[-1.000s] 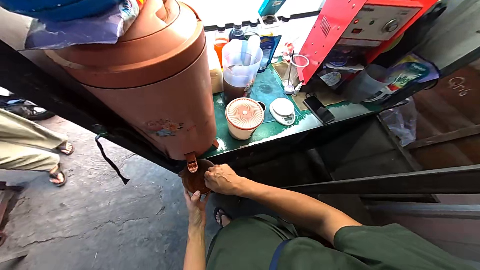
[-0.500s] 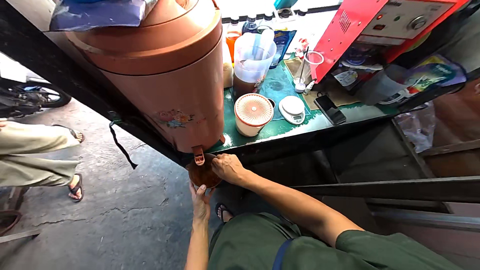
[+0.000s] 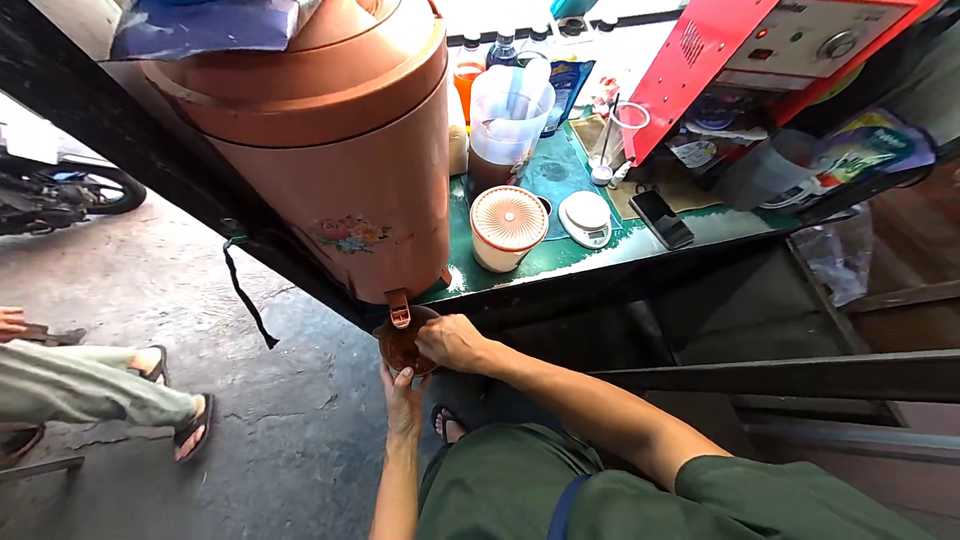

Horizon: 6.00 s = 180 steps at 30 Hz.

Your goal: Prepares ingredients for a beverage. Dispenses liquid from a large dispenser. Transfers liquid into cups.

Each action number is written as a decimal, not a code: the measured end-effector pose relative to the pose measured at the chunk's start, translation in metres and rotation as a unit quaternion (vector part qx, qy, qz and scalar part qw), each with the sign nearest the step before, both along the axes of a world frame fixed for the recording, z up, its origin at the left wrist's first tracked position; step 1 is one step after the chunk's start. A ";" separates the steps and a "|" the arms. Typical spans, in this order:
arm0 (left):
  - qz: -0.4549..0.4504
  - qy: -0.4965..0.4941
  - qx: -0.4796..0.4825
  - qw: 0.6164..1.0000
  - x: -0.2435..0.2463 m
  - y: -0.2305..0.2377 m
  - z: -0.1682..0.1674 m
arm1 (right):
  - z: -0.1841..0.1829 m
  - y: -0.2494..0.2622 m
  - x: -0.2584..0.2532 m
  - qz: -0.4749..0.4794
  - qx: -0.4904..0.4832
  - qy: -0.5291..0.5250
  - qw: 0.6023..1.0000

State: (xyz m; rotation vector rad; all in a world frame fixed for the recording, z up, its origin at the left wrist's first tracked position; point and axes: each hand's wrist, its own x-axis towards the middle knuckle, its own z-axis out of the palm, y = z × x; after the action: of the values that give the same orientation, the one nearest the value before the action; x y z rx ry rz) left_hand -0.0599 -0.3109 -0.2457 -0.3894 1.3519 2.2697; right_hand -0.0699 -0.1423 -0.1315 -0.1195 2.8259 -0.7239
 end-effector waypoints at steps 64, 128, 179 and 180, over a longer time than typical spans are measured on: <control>-0.022 -0.009 -0.011 1.000 0.001 0.000 -0.005 | 0.002 -0.005 0.003 0.042 0.017 -0.041 0.998; -0.005 -0.009 0.010 1.000 0.005 -0.002 -0.005 | -0.006 0.001 -0.007 -0.073 0.045 0.011 0.996; -0.007 -0.016 -0.001 1.000 0.006 -0.005 -0.010 | -0.013 -0.003 -0.005 -0.051 0.077 0.020 0.996; -0.006 -0.015 -0.001 1.000 0.005 -0.005 -0.010 | -0.010 -0.006 -0.002 -0.032 0.092 -0.003 0.995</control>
State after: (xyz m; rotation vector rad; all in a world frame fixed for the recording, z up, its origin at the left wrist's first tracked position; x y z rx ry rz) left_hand -0.0547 -0.3157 -0.2557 -0.4135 1.3389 2.2427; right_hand -0.0716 -0.1482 -0.1419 0.0030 2.8844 -0.4716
